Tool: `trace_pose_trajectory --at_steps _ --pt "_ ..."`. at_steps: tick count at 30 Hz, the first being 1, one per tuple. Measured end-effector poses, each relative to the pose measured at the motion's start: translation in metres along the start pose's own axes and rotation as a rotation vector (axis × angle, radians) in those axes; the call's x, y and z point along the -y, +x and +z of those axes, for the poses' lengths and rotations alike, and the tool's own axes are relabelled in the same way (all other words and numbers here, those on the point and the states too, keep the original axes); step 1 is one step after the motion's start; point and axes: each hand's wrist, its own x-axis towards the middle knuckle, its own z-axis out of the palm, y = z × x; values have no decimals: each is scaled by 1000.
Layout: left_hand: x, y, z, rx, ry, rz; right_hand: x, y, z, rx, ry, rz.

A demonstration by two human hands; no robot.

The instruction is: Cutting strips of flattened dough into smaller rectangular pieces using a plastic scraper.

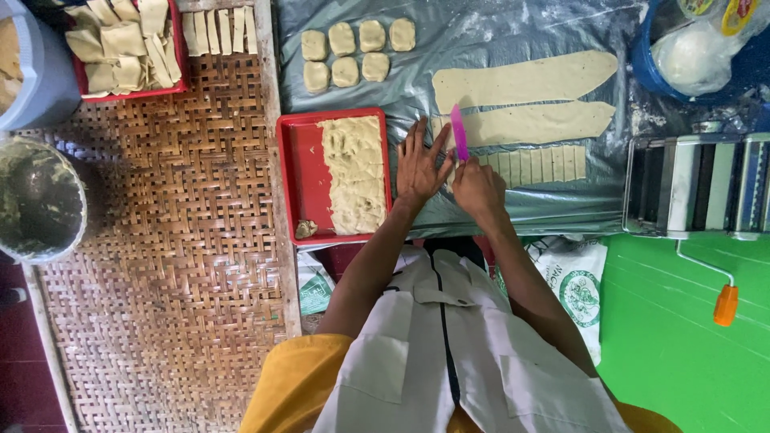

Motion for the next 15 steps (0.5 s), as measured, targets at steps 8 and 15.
trace_pose_trajectory --at_steps 8,15 --pt "3 0 5 2 -8 4 17 -8 -6 10 6 6" --pt "7 0 12 21 -5 2 20 -2 -5 -5 -28 9"
